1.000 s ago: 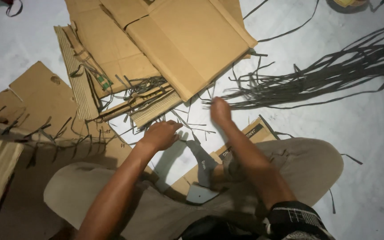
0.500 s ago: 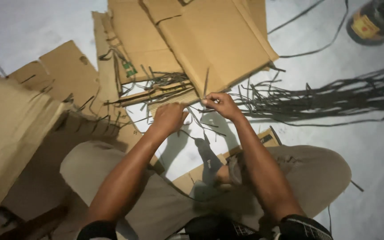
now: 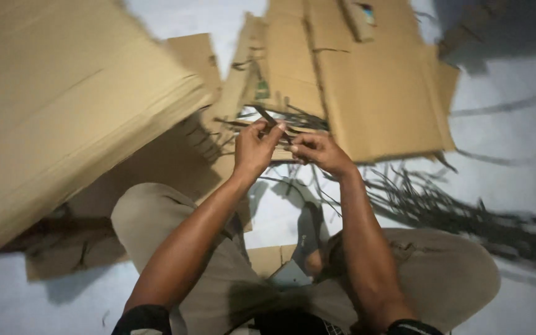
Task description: The recorder is wrapping a small wooden table with cardboard and securing it with multiple plastic straps tied manually.
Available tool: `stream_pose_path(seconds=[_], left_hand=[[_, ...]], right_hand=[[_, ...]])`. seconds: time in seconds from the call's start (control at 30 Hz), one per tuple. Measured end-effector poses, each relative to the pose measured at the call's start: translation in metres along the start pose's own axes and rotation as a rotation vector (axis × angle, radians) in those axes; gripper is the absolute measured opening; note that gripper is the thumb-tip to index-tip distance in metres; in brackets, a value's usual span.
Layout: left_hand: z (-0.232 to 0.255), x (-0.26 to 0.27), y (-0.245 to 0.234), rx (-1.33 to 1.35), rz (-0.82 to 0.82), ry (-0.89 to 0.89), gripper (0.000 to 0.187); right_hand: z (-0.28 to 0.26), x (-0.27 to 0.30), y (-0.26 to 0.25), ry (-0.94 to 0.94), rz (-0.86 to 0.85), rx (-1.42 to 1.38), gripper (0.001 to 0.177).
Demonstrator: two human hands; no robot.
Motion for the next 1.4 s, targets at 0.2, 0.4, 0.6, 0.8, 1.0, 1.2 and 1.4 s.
stream_pose_path(seconds=[0.2,0.4,0.6,0.8,1.0,1.2,1.4], left_hand=[[-0.026,0.012,-0.052,0.027,0.262,0.01,0.025],[-0.014,0.054,-0.115,0.044,0.466,0.011,0.026],[-0.05,0.072,-0.183,0.125,0.571,-0.009,0.024],[-0.131,0.105,-0.249,0.329,0.708,-0.129,0.018],[-0.179,0.145,-0.311,0.57,1.01,-0.212,0.036],[-0.1,0.211,-0.355,0.726,1.162,-0.217,0.072],[-0.139,0.166,-0.396,0.813,1.292,-0.208,0.056]], right_hand=[[-0.002,-0.046,0.055,0.089,-0.179,-0.136,0.032],[0.001,-0.096,0.105,-0.082,-0.251,-0.31,0.016],[-0.027,-0.106,0.188,-0.077,-0.357,-0.162,0.009],[-0.003,-0.098,0.27,0.021,-0.419,-0.155,0.01],[0.015,-0.083,0.355,0.119,-0.332,-0.086,0.012],[-0.033,-0.087,0.428,0.234,-0.034,0.19,0.019],[0.011,-0.131,0.489,-0.691,-0.451,1.075,0.016]])
Point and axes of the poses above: each hand's wrist, its own x-axis away from the middle knuckle, its own y-axis out of the palm, z = x × y, the point moved 4 cm from there along -x, towards the middle knuckle, and after that the axes turned 9 degrees about -y, right-handed, at the moved point
